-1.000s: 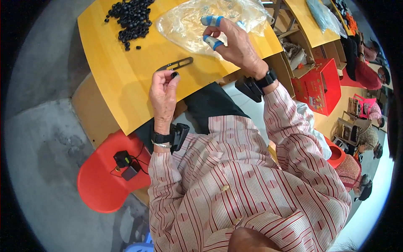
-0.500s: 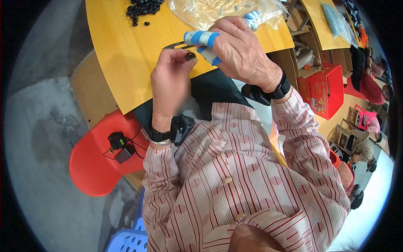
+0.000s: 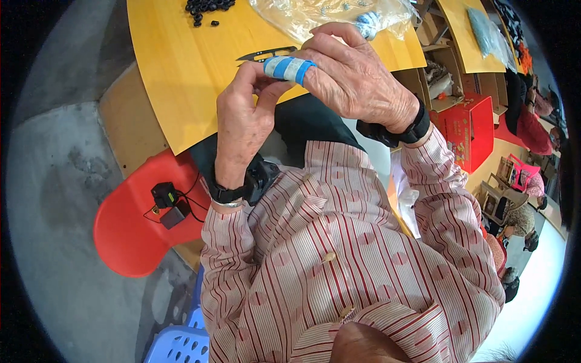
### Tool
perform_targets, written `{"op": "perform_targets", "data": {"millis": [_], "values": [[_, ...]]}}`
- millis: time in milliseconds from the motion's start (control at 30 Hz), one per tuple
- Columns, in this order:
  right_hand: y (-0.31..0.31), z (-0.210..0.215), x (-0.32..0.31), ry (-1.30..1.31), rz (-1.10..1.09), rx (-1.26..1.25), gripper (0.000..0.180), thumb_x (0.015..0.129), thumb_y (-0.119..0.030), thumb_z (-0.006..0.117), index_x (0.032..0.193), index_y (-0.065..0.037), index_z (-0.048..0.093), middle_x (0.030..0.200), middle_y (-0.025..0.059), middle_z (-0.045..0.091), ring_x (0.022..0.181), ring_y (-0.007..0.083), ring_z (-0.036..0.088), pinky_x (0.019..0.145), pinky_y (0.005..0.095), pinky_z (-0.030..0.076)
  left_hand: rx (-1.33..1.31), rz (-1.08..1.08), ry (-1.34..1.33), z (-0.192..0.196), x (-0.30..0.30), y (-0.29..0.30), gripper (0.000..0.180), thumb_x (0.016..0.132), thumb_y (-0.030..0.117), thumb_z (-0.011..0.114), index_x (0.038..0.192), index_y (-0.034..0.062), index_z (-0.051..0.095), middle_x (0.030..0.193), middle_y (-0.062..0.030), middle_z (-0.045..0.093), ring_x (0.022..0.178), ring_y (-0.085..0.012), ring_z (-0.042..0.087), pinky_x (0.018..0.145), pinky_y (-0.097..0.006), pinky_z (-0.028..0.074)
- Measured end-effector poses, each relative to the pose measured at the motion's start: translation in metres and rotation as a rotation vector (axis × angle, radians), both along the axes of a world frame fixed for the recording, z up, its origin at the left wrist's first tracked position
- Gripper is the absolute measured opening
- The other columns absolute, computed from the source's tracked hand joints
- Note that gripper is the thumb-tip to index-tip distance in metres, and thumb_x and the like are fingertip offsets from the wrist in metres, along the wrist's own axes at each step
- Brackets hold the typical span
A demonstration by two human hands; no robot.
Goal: The person picks up small black plastic components from the table one at a time and fits pieces into them by hand.
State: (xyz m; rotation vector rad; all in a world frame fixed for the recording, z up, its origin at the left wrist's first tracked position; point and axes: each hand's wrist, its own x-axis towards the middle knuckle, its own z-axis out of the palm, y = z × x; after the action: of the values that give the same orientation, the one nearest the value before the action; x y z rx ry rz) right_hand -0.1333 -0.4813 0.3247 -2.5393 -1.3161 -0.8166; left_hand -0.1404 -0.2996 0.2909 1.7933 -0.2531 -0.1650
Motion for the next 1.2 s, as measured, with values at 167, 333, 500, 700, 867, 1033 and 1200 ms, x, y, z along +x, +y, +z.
{"op": "perform_targets", "data": {"millis": [167, 333, 500, 700, 867, 1033, 1200], "values": [[-0.002, 0.003, -0.001, 0.0, 0.041, 0.007, 0.022, 0.074, -0.015, 0.059, 0.091, -0.004, 0.051, 0.085, 0.008, 0.057, 0.089, 0.0259, 0.057, 0.085, 0.0378, 0.044, -0.206, -0.032, 0.042, -0.013, -0.001, 0.001, 0.017, 0.082, 0.007, 0.066, 0.093, 0.0006, 0.056, 0.08, -0.0055, 0.063, 0.071, -0.0116, 0.058, 0.063, -0.025, 0.048], [-0.004, 0.01, -0.008, 0.559, -0.011, 0.3, 0.044, 0.073, 0.002, 0.066, 0.116, -0.002, 0.054, 0.093, 0.0058, 0.064, 0.084, 0.0224, 0.06, 0.076, 0.0322, 0.049, -0.313, -0.065, 0.269, -0.015, -0.001, 0.007, 0.013, 0.084, 0.005, 0.063, 0.096, 0.0017, 0.057, 0.086, -0.0003, 0.061, 0.074, -0.0062, 0.055, 0.064, -0.02, 0.046], [-0.006, 0.005, -0.008, 0.529, -0.013, 0.468, 0.043, 0.078, 0.0, 0.063, 0.12, -0.005, 0.053, 0.098, 0.004, 0.067, 0.079, 0.0186, 0.062, 0.073, 0.0304, 0.05, -0.561, -0.116, 0.296, -0.023, -0.002, 0.016, 0.015, 0.085, 0.001, 0.06, 0.098, -0.0015, 0.055, 0.09, -0.0027, 0.06, 0.079, -0.007, 0.056, 0.072, -0.02, 0.046], [-0.004, 0.001, -0.01, 0.584, 0.039, 0.442, 0.044, 0.079, 0.002, 0.061, 0.121, -0.005, 0.053, 0.105, 0.0066, 0.064, 0.088, 0.0206, 0.061, 0.078, 0.0311, 0.05, -0.596, -0.14, 0.281, -0.022, -0.002, 0.02, 0.015, 0.084, 0.0, 0.06, 0.098, -0.0023, 0.055, 0.091, -0.0046, 0.061, 0.083, -0.0099, 0.059, 0.078, -0.022, 0.047], [-0.002, -0.006, -0.01, 0.606, 0.056, 0.42, 0.043, 0.079, 0.0, 0.061, 0.121, -0.005, 0.053, 0.103, 0.0081, 0.063, 0.089, 0.0229, 0.06, 0.078, 0.0331, 0.05, -0.608, -0.134, 0.283, -0.019, -0.002, 0.022, 0.015, 0.084, 0.0, 0.061, 0.097, -0.0023, 0.055, 0.09, -0.0052, 0.061, 0.082, -0.0106, 0.059, 0.078, -0.023, 0.048], [0.004, -0.003, -0.012, 0.653, 0.048, 0.435, 0.043, 0.08, 0.0, 0.061, 0.122, -0.004, 0.052, 0.102, 0.0085, 0.063, 0.089, 0.0232, 0.061, 0.079, 0.0331, 0.05, -0.658, -0.115, 0.291, -0.015, -0.003, 0.023, 0.015, 0.083, 0.002, 0.064, 0.096, -0.0023, 0.055, 0.089, -0.0056, 0.061, 0.08, -0.0109, 0.06, 0.078, -0.023, 0.048], [0.015, -0.004, -0.014, 0.752, 0.083, 0.619, 0.039, 0.084, -0.001, 0.057, 0.122, -0.004, 0.052, 0.105, 0.0087, 0.063, 0.092, 0.0215, 0.062, 0.082, 0.0329, 0.049, -0.757, -0.111, 0.279, -0.013, -0.004, 0.027, 0.021, 0.081, 0.008, 0.068, 0.094, -0.0018, 0.055, 0.088, -0.0058, 0.061, 0.079, -0.0111, 0.06, 0.077, -0.023, 0.048]]}}
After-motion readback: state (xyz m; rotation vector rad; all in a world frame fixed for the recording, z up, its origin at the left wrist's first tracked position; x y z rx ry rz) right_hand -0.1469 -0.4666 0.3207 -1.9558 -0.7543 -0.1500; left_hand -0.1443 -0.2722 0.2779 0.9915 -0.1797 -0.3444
